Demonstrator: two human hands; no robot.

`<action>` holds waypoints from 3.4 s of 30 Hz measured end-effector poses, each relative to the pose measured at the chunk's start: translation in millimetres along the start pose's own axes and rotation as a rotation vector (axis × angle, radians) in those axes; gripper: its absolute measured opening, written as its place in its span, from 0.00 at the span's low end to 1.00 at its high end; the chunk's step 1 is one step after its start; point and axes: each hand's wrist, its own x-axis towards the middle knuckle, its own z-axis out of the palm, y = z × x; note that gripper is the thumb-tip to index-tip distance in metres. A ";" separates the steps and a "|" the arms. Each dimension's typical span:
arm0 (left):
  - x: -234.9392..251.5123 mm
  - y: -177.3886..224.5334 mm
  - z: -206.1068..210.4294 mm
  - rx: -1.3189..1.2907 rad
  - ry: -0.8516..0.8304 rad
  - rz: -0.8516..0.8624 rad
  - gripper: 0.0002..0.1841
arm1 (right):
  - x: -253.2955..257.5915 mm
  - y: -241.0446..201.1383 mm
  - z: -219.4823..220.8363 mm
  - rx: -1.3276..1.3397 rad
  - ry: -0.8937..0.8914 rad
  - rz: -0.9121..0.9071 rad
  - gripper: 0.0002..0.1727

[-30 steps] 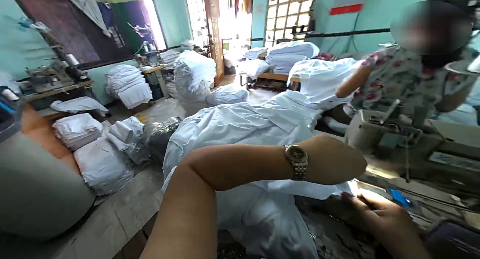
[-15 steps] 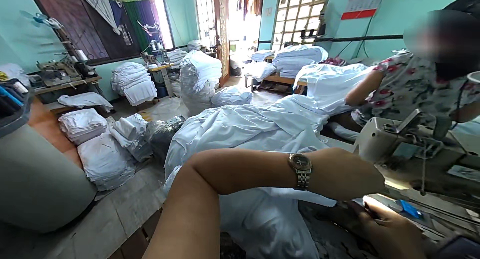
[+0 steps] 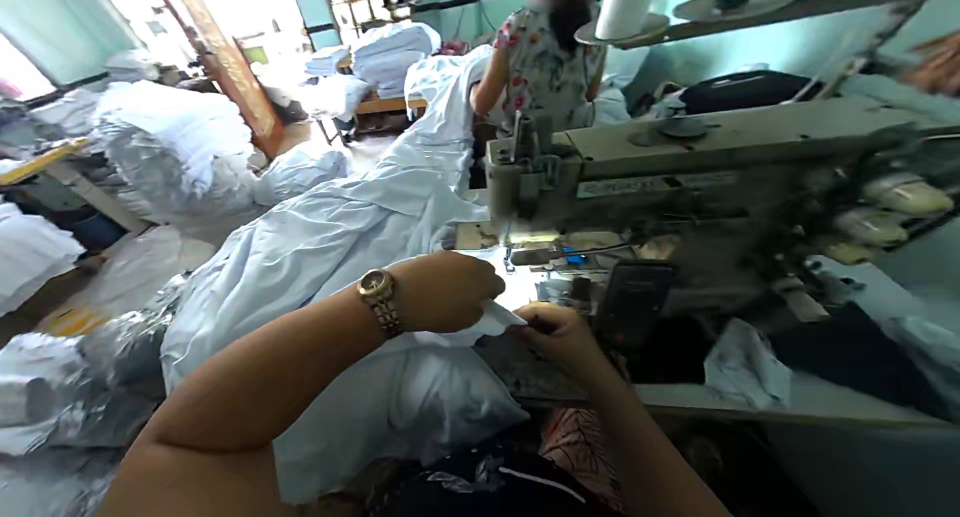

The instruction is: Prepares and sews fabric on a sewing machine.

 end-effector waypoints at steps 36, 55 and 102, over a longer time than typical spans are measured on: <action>7.8 29.4 3.7 0.228 -0.076 -0.196 0.10 | 0.5 -6.7 9.9 -0.047 0.048 0.011 0.09; 11.4 23.6 21.9 0.099 -0.012 -0.203 0.09 | -0.9 -9.8 8.8 -0.071 0.040 0.038 0.09; 48.7 -44.0 107.4 0.172 0.436 -0.153 0.11 | 10.8 -8.8 16.2 -0.714 0.084 -0.032 0.18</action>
